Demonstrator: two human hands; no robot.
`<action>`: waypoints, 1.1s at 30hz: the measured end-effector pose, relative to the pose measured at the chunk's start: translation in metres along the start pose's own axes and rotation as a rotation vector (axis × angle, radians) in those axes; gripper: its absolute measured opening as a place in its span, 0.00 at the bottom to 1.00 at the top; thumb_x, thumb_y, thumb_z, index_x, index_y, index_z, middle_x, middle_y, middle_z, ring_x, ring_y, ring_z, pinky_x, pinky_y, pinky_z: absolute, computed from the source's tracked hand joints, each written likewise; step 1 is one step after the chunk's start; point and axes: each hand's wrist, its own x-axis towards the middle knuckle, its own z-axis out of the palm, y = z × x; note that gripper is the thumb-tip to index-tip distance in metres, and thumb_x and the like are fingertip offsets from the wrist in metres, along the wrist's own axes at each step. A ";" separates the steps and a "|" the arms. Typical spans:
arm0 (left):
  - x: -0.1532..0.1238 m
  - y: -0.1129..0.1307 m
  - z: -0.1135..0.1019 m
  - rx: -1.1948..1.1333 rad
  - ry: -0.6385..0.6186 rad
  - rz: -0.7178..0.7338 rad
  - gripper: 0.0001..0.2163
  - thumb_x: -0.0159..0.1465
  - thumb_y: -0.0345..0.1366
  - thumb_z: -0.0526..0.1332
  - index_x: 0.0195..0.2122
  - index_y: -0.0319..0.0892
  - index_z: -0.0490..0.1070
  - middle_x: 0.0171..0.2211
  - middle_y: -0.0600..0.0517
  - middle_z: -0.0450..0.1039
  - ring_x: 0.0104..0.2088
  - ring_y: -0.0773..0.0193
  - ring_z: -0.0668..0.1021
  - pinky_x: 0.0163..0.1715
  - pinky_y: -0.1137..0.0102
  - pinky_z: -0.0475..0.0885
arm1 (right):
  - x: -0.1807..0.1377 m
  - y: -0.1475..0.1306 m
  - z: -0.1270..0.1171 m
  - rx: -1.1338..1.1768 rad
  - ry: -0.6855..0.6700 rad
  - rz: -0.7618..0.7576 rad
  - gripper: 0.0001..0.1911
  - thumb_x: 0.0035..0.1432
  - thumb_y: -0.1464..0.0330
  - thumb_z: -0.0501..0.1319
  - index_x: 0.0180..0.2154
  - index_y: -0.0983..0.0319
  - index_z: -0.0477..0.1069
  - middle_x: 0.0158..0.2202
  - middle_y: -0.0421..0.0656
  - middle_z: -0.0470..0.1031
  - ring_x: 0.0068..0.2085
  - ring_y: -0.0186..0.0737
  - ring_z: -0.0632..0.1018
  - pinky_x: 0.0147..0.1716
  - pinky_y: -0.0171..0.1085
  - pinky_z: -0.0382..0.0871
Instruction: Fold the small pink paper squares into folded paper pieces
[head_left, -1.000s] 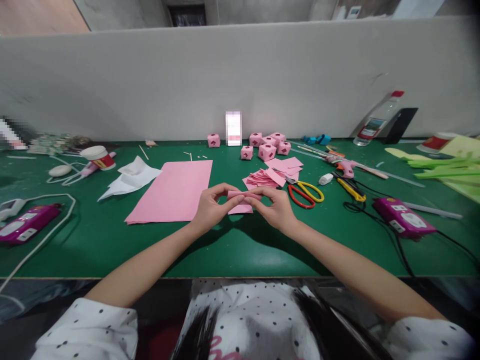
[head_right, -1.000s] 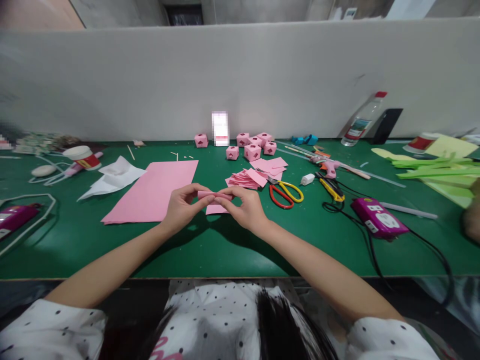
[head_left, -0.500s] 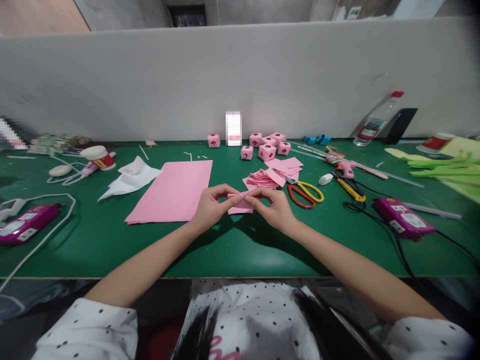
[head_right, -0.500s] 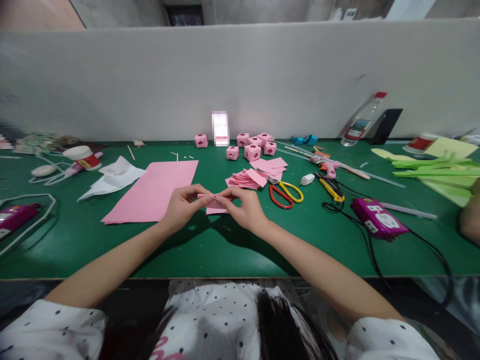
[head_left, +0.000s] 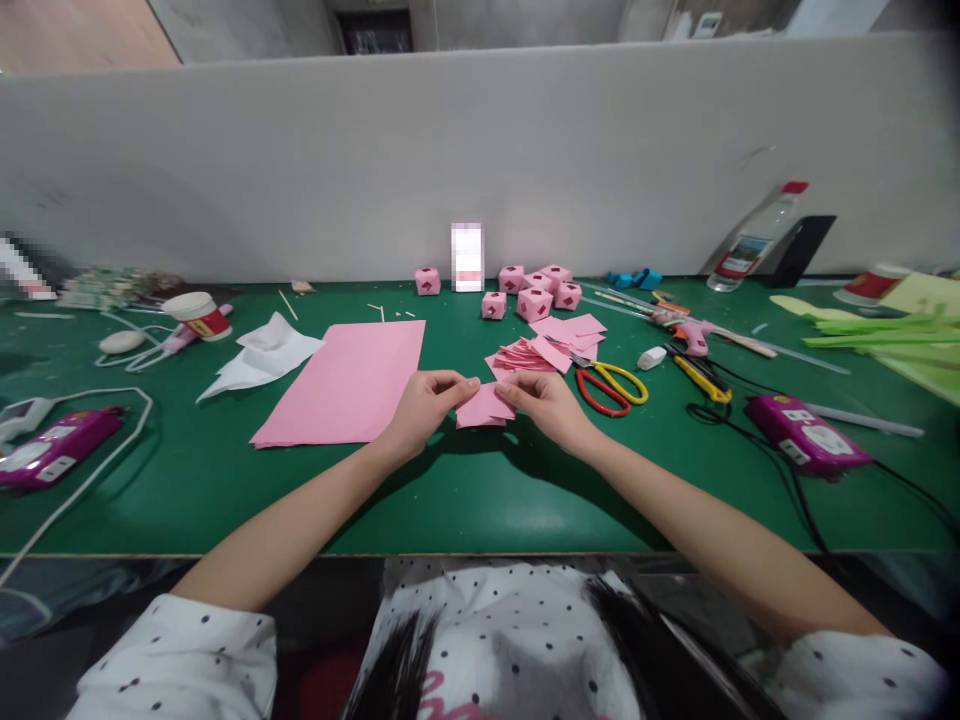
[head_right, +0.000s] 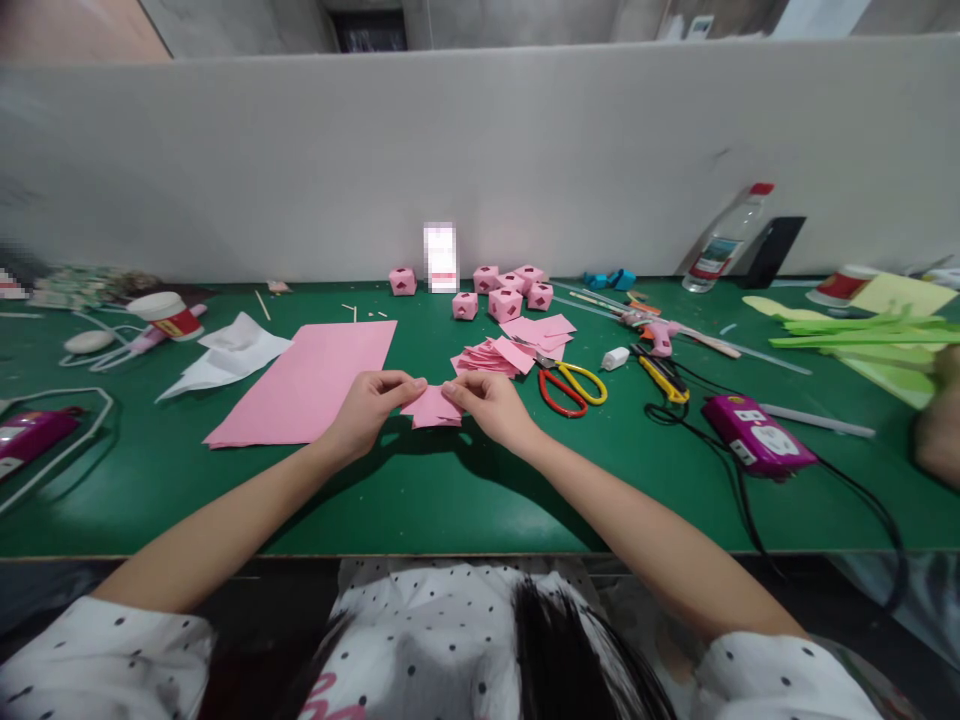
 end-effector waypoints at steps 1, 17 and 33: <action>0.000 0.000 0.001 -0.005 -0.005 -0.011 0.16 0.57 0.47 0.67 0.23 0.39 0.74 0.21 0.54 0.68 0.24 0.69 0.69 0.25 0.72 0.65 | 0.000 0.000 -0.001 -0.001 -0.004 0.010 0.22 0.54 0.50 0.64 0.27 0.65 0.73 0.22 0.38 0.67 0.25 0.32 0.66 0.25 0.33 0.59; 0.000 0.003 0.000 -0.195 -0.112 -0.174 0.18 0.58 0.48 0.66 0.22 0.39 0.69 0.20 0.53 0.67 0.21 0.68 0.72 0.22 0.72 0.71 | -0.001 -0.001 -0.004 0.143 0.052 0.013 0.18 0.58 0.58 0.63 0.46 0.61 0.75 0.34 0.42 0.76 0.29 0.34 0.72 0.29 0.34 0.68; -0.003 0.001 -0.003 0.203 -0.013 0.143 0.16 0.62 0.48 0.62 0.26 0.39 0.74 0.23 0.53 0.69 0.26 0.67 0.70 0.27 0.71 0.63 | -0.005 -0.010 -0.002 0.020 0.110 -0.076 0.18 0.59 0.59 0.63 0.45 0.64 0.74 0.30 0.41 0.75 0.28 0.33 0.72 0.28 0.33 0.66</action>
